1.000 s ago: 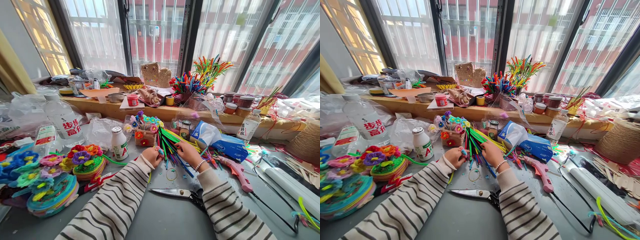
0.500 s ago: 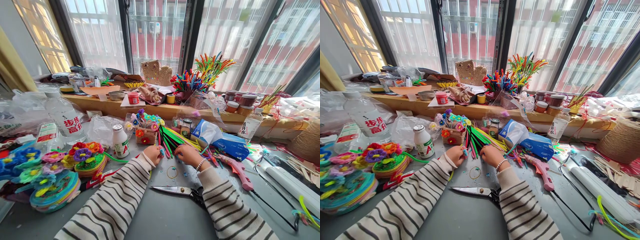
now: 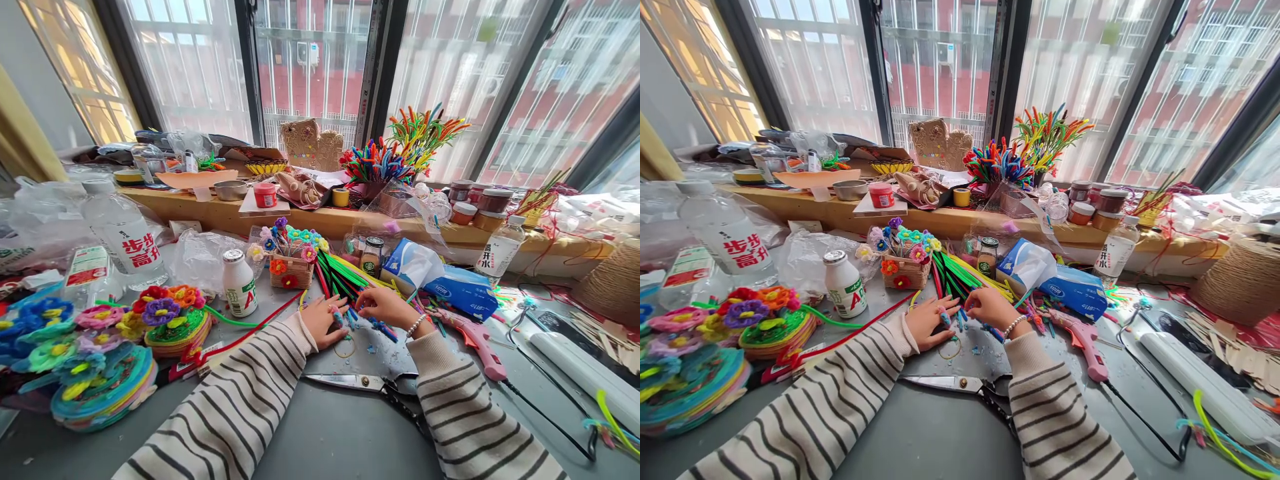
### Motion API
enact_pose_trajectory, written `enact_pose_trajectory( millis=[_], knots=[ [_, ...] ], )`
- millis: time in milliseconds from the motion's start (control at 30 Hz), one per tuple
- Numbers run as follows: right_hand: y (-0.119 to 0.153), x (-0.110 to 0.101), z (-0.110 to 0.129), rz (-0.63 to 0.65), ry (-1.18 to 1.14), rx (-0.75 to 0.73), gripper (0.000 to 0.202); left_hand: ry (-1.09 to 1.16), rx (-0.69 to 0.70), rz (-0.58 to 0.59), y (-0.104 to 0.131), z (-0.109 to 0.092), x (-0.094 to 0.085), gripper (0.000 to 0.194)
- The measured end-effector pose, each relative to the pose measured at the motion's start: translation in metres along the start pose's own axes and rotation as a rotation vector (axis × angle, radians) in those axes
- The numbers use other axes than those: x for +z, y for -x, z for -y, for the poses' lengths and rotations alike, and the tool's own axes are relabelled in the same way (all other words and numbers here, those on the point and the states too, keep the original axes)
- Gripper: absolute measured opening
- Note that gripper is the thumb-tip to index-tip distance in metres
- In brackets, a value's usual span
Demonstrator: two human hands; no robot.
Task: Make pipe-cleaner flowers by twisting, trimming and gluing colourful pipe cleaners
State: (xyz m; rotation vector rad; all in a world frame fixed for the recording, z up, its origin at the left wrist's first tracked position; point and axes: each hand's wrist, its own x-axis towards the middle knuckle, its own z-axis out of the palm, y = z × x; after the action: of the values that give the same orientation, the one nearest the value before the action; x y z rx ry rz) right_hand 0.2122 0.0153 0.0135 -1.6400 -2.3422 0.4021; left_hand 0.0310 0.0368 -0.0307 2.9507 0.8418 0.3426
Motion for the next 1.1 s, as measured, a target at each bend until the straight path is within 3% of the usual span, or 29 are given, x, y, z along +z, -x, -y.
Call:
enact_pose_trajectory(
  millis=[133,267,433,600,800,867,1100],
  knots=[
    [0.002,-0.004,-0.005,-0.057,0.075,0.11,0.016,0.004,-0.013,0.009,0.001,0.001,0.001,0.05],
    [0.0,0.008,-0.001,-0.073,0.153,0.203,0.009,-0.029,-0.057,-0.006,0.001,-0.003,0.002,0.049],
    [-0.003,0.014,0.008,-0.09,0.164,0.22,0.011,-0.058,-0.082,0.011,0.002,-0.006,0.002,0.052],
    [0.001,0.001,0.004,-0.075,0.111,0.195,0.019,-0.072,-0.105,0.07,0.001,-0.005,0.0,0.052],
    [0.013,-0.028,0.003,-0.116,0.131,0.191,0.028,-0.057,-0.11,0.075,0.001,-0.005,0.0,0.053],
    [0.018,-0.04,0.007,-0.171,0.135,0.184,0.032,-0.052,-0.11,0.063,0.001,-0.004,0.0,0.053],
    [0.046,-0.077,0.025,-0.548,0.183,0.17,0.032,-0.042,-0.102,0.036,0.002,-0.005,0.002,0.051]
  ],
)
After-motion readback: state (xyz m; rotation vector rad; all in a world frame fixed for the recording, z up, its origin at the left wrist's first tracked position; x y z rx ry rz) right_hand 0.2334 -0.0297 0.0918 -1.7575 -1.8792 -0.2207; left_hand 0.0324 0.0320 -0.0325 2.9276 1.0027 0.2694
